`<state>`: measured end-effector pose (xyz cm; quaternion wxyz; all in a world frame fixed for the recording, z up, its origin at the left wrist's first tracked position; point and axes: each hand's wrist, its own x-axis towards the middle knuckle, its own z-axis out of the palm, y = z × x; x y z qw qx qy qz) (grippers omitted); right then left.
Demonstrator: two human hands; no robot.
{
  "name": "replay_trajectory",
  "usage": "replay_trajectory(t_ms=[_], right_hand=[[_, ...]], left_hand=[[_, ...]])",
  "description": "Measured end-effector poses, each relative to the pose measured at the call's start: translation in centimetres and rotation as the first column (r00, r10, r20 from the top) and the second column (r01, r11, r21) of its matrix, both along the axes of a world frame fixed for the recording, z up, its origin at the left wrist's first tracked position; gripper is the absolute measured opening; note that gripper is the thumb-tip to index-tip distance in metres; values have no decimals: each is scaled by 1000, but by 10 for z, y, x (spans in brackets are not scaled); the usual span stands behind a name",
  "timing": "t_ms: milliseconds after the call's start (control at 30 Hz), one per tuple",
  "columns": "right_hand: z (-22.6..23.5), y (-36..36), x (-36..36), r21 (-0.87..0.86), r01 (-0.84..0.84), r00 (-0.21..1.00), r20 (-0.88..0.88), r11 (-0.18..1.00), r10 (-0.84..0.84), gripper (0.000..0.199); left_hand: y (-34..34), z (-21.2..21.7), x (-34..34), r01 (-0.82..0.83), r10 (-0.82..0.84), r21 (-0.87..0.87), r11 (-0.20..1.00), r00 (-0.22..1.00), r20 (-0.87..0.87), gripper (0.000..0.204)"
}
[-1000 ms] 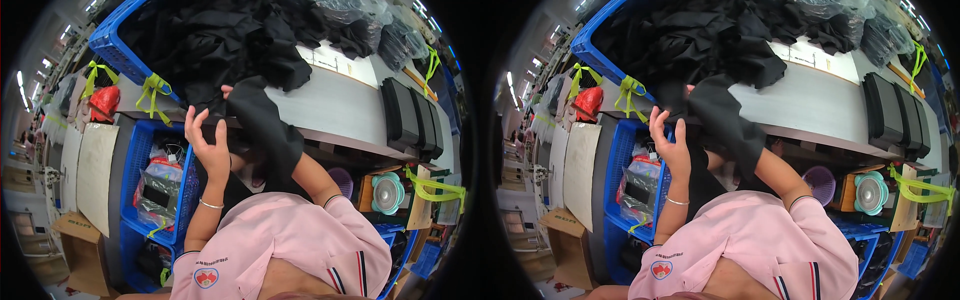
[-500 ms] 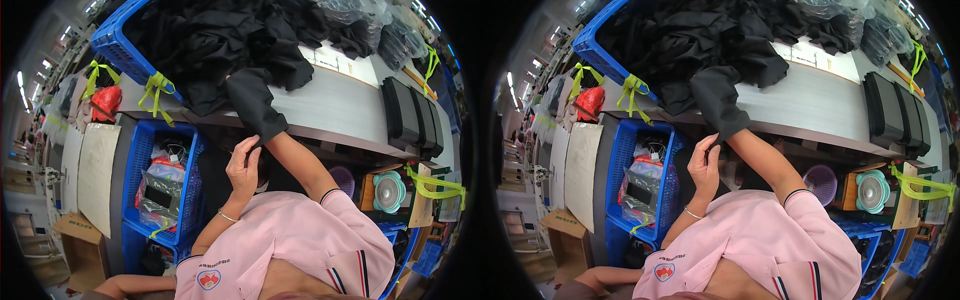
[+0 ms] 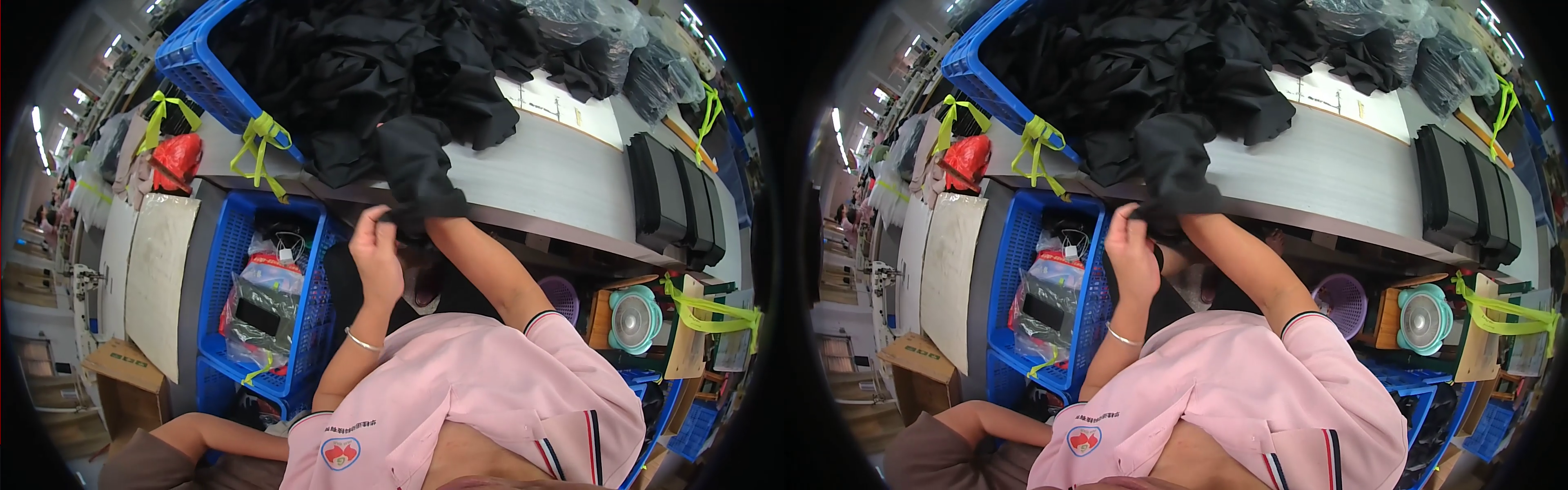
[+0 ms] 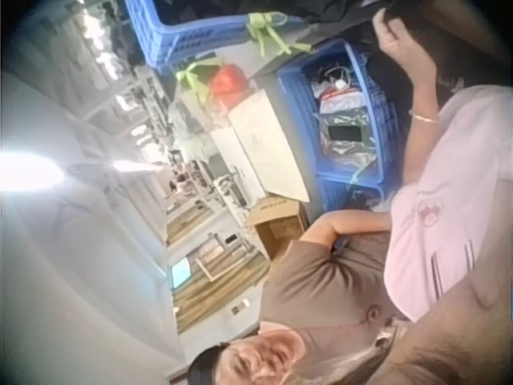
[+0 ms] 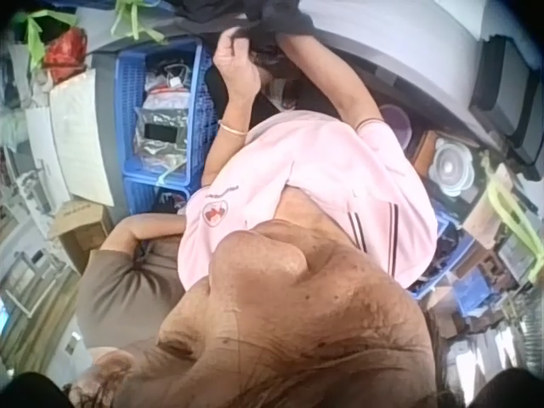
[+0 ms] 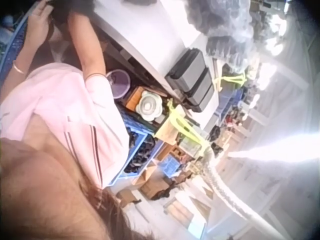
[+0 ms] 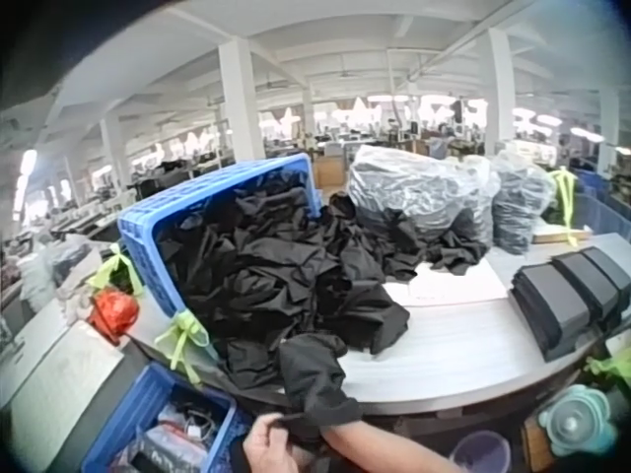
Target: Inspecting and organizing black fabric components into bins within a workshop environment.
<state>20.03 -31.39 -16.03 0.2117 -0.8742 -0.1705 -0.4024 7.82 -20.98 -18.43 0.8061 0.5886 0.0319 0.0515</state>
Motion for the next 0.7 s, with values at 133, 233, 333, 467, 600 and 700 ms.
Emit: replay_trajectory(t_ms=[133,233,333,467,600,700], right_hand=[[-49,42,-32,798,-238,889,-51,554,456,28],[-39,49,-47,936,-137,807,-85,325,584,35],[-13,31,-79,819,147,421,-559,555,714,37],[-11,22,-142,807,-365,497,-252,464,830,45],[-77,-27,-156,940,341,175,-56,-7,983,42],[-84,-45,-142,927,374,484,-157,-41,861,45]], left_hand=[[4,22,61,-80,122,-340,937,987,104,14],[12,15,89,-133,170,-187,973,966,196,13],[28,2,111,-149,170,-117,982,968,187,13],[82,-21,152,-265,273,-69,962,941,202,15],[82,6,139,-350,329,65,934,919,219,14],[73,8,113,-279,257,76,957,943,212,12]])
